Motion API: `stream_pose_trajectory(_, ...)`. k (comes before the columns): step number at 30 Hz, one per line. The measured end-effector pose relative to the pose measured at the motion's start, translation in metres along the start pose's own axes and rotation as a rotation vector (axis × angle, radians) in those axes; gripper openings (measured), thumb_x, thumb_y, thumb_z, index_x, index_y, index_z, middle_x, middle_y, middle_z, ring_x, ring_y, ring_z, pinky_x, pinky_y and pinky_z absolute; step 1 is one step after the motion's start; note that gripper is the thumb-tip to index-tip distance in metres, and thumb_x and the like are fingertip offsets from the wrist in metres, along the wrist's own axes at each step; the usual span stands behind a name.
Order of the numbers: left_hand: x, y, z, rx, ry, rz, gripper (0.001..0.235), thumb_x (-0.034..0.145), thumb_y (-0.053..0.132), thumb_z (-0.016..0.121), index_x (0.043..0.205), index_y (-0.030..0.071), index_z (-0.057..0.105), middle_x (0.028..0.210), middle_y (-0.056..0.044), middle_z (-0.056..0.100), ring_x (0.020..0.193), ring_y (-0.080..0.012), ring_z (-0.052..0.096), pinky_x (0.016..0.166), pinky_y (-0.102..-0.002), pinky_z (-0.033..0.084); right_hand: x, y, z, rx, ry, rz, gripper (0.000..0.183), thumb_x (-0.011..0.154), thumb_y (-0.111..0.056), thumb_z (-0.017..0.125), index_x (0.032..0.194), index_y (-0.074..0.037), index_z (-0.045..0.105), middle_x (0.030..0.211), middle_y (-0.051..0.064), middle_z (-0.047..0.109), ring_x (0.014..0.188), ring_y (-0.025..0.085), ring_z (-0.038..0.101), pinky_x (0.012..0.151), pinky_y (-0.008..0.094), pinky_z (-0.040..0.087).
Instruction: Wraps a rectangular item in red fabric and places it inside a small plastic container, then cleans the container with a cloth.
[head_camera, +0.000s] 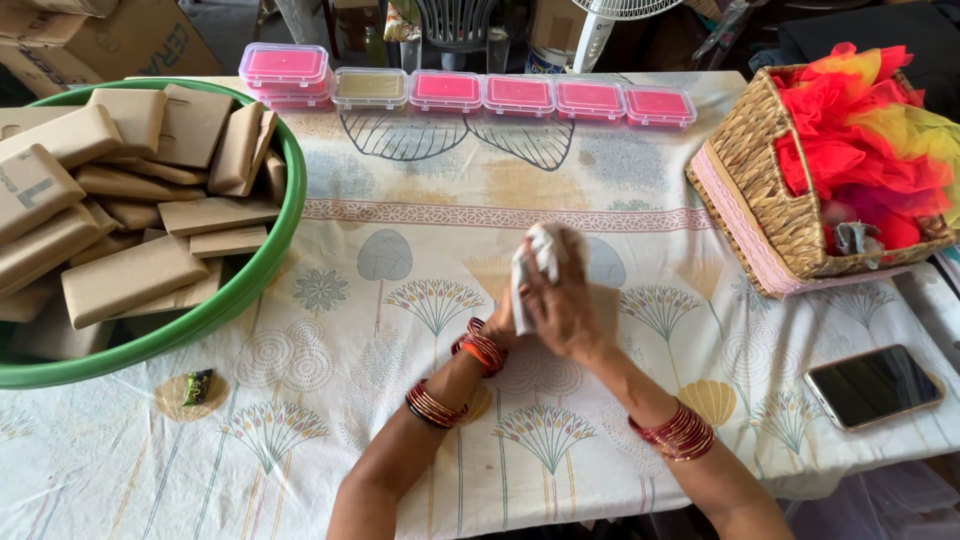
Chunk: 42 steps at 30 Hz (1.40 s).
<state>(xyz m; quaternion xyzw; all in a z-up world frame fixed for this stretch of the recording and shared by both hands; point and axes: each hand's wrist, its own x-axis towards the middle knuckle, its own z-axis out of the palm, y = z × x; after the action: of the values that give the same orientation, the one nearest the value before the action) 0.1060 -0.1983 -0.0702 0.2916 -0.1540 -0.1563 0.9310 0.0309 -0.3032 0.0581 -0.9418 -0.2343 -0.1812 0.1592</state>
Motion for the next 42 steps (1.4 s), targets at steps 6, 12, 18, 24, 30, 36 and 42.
stream_pose_trajectory(6,-0.010,0.022,0.038,0.539,-0.002,-0.130,0.082,0.099,0.071,0.031,0.162,0.018,0.026,0.156,-0.019,0.044,0.138,-0.0317,0.050,0.108,-0.046,0.050,0.002,0.015,0.005,0.150,0.181,0.036,0.066,0.109,-0.058,0.015,0.167,-0.027,0.011,0.174,0.018,0.001,0.161,0.043,0.001,0.130,0.063,0.009)
stream_pose_trajectory(12,-0.020,0.061,0.030,-0.141,0.127,-0.332,0.091,0.094,0.076,0.029,0.148,0.004,0.042,0.140,-0.026,0.052,0.122,-0.0368,0.060,0.096,-0.053,0.057,-0.014,-0.040,0.008,0.142,-0.149,-0.048,0.072,0.103,-0.061,0.023,0.165,-0.028,0.009,0.171,0.021,-0.002,0.156,0.043,-0.003,0.124,0.065,0.006)
stream_pose_trajectory(18,-0.023,0.042,0.063,0.137,0.163,-0.300,0.076,0.095,0.066,0.040,0.150,0.014,0.044,0.141,-0.021,0.055,0.123,-0.0308,0.061,0.096,-0.047,0.058,0.002,0.001,-0.015,0.118,0.095,0.075,0.066,0.108,-0.061,0.019,0.166,-0.033,0.008,0.173,0.019,0.000,0.160,0.043,-0.003,0.130,0.060,0.009)
stream_pose_trajectory(24,0.002,0.015,-0.010,-0.178,0.044,-0.175,0.075,0.114,0.065,0.049,0.155,0.002,0.049,0.136,-0.024,0.057,0.117,-0.0285,0.061,0.093,-0.039,0.059,-0.022,-0.024,0.025,0.134,-0.006,0.003,0.072,0.104,-0.065,0.017,0.165,-0.030,0.005,0.171,0.024,-0.006,0.156,0.046,-0.008,0.123,0.069,0.005)
stream_pose_trajectory(30,-0.002,-0.010,-0.030,-0.324,-0.108,-0.090,0.086,0.113,0.071,0.046,0.154,-0.005,0.045,0.139,-0.032,0.054,0.115,-0.0365,0.063,0.082,-0.045,0.061,-0.012,-0.019,0.010,0.086,-0.033,-0.010,0.069,0.104,-0.065,0.016,0.165,-0.034,0.011,0.172,0.018,0.000,0.158,0.043,-0.007,0.127,0.066,0.006)
stream_pose_trajectory(36,-0.016,0.027,0.046,0.398,-0.007,-0.245,0.090,0.099,0.072,0.038,0.166,0.014,0.023,0.156,-0.025,0.042,0.137,-0.0334,0.050,0.098,-0.038,0.059,0.000,0.004,-0.008,0.140,0.158,0.122,0.073,0.105,-0.064,0.012,0.168,-0.027,0.011,0.173,0.018,0.001,0.160,0.044,-0.004,0.130,0.064,0.002)
stream_pose_trajectory(42,-0.006,0.035,-0.010,-0.229,-0.018,-0.190,0.095,0.108,0.079,0.040,0.149,-0.007,0.041,0.127,-0.034,0.055,0.109,-0.0433,0.060,0.078,-0.051,0.062,-0.025,-0.048,0.015,0.048,-0.140,-0.037,0.079,0.099,-0.070,0.013,0.165,-0.027,0.010,0.173,0.019,0.001,0.156,0.046,-0.007,0.127,0.060,0.001)
